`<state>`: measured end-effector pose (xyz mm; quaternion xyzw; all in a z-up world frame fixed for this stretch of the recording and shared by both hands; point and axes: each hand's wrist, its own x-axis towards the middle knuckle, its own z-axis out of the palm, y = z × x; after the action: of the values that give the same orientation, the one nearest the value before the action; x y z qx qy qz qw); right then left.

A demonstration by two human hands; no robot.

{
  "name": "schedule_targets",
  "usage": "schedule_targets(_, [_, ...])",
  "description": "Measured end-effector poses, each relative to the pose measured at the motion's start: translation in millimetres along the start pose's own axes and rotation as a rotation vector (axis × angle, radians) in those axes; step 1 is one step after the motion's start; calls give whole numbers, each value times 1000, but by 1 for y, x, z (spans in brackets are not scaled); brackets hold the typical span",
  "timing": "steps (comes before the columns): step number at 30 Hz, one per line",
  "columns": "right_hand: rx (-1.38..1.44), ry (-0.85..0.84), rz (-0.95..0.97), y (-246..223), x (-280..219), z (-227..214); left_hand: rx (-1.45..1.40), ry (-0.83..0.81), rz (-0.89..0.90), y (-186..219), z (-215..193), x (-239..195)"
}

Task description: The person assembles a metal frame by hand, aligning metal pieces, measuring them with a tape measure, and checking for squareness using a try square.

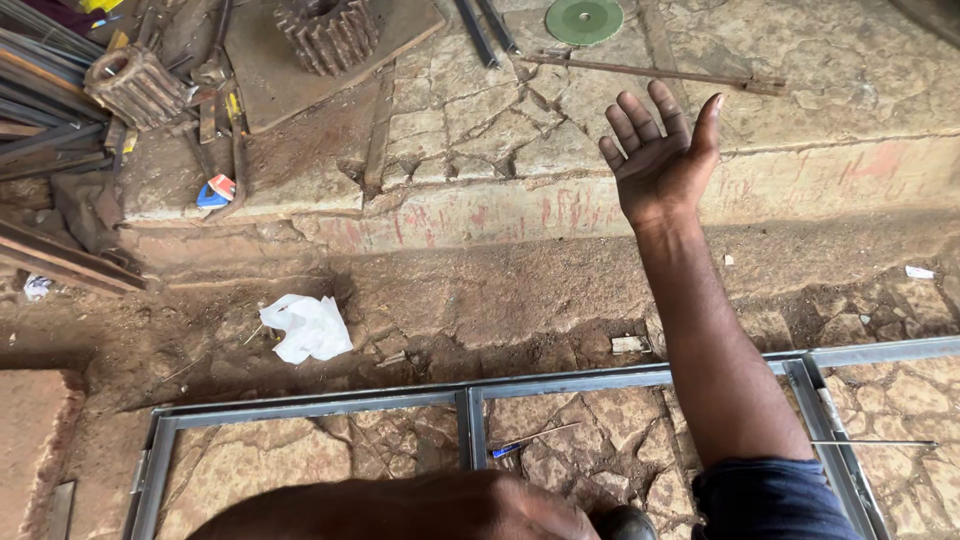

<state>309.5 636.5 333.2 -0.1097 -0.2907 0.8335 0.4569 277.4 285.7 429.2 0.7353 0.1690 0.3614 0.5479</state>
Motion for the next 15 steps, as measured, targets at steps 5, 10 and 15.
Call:
schedule_targets(5, [49, -25, 21, -2, -3, 1, -70, -64, 21, -2, 5, -1])
schedule_targets(10, [28, -5, 16, -4, -3, 4, -102, -105, 34, -3, 9, -7])
schedule_targets(15, [-10, 26, 15, -6, -6, 8, -109, -94, 43, -4, 17, -13])
